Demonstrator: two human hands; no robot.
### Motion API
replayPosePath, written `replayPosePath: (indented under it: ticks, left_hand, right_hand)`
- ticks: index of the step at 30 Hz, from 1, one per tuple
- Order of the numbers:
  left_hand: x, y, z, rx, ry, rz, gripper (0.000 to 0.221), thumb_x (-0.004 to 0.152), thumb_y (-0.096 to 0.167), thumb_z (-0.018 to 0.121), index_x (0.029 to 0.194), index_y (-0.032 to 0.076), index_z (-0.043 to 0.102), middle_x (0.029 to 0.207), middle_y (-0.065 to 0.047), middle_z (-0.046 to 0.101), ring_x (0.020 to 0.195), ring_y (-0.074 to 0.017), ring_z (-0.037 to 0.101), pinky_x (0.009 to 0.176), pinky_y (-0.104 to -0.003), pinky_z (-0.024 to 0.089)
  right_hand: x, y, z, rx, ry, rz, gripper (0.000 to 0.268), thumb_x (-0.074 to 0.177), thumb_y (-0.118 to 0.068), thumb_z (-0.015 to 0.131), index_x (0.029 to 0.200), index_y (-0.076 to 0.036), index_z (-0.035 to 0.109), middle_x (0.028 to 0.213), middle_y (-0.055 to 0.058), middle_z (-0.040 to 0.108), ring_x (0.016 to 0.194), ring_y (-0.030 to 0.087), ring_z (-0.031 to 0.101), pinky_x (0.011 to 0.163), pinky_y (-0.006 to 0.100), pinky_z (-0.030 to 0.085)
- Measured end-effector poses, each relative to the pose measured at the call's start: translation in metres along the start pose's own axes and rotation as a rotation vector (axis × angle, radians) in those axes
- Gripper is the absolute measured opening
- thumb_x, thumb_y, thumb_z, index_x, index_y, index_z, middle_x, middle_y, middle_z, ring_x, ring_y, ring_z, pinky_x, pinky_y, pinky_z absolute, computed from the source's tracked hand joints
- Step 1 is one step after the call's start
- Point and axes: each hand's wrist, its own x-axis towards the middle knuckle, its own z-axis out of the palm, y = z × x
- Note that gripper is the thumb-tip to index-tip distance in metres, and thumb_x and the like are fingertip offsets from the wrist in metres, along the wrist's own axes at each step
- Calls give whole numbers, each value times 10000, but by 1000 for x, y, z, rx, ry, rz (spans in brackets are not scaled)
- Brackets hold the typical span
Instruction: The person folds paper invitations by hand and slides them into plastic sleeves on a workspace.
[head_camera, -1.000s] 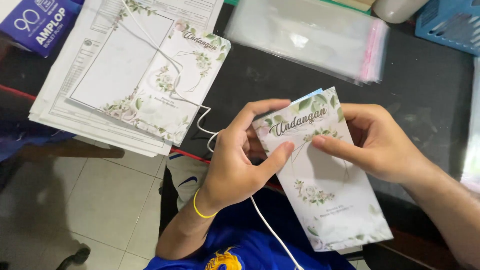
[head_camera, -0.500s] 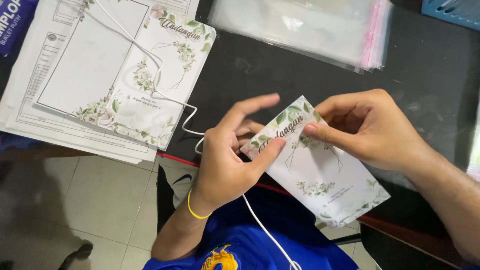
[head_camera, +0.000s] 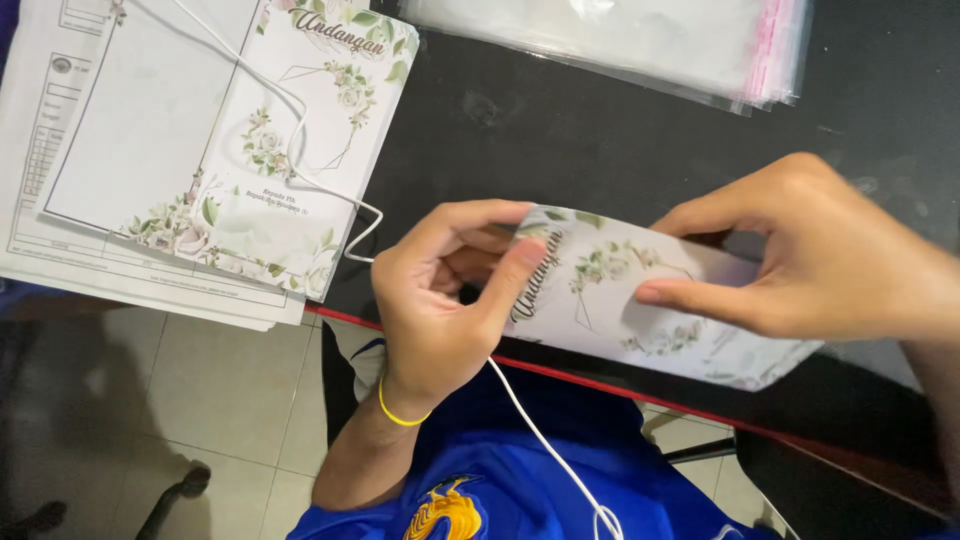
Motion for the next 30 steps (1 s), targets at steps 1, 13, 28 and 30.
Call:
replayPosePath:
  ticks: [1,13,28,30]
  left_hand:
    - [-2,-3,-1,1,99,29,196,903,44,780,1079,9,702,881,-90,747,744,-98,702,654,-181,593]
    - [1,0,-11,152,-299,75,398,828,77,774,1220,109,709,645,50,443,572,-48,383,574,-148,465]
    - [1,-7,-1,204,-227,252,249,848,16,819,1087,20,751,1009,-89,803,651,-89,761,652,-158,643]
    - [1,-8,-1,198,-232,250,246,850,13,815,1087,17,750,1017,-93,802,652,-89,760,654,-158,642]
  right_hand:
    - [-1,9,-5,-131,-45,16,251,748,-494,793,822,-261,854,521,-80,771,396,118,496,423,261,437]
    - [-11,29,-46,331,405,394,421,849,-60,789,1247,-2,663,1098,144,730,904,219,739,677,287,581]
    - [-12,-20,-55,207,379,228,246,796,1,848,1008,79,751,928,189,773,769,214,775,667,247,630]
    - [-12,-21,-55,201,386,254,232,801,-10,855,996,68,759,908,181,776,741,205,771,638,244,624]
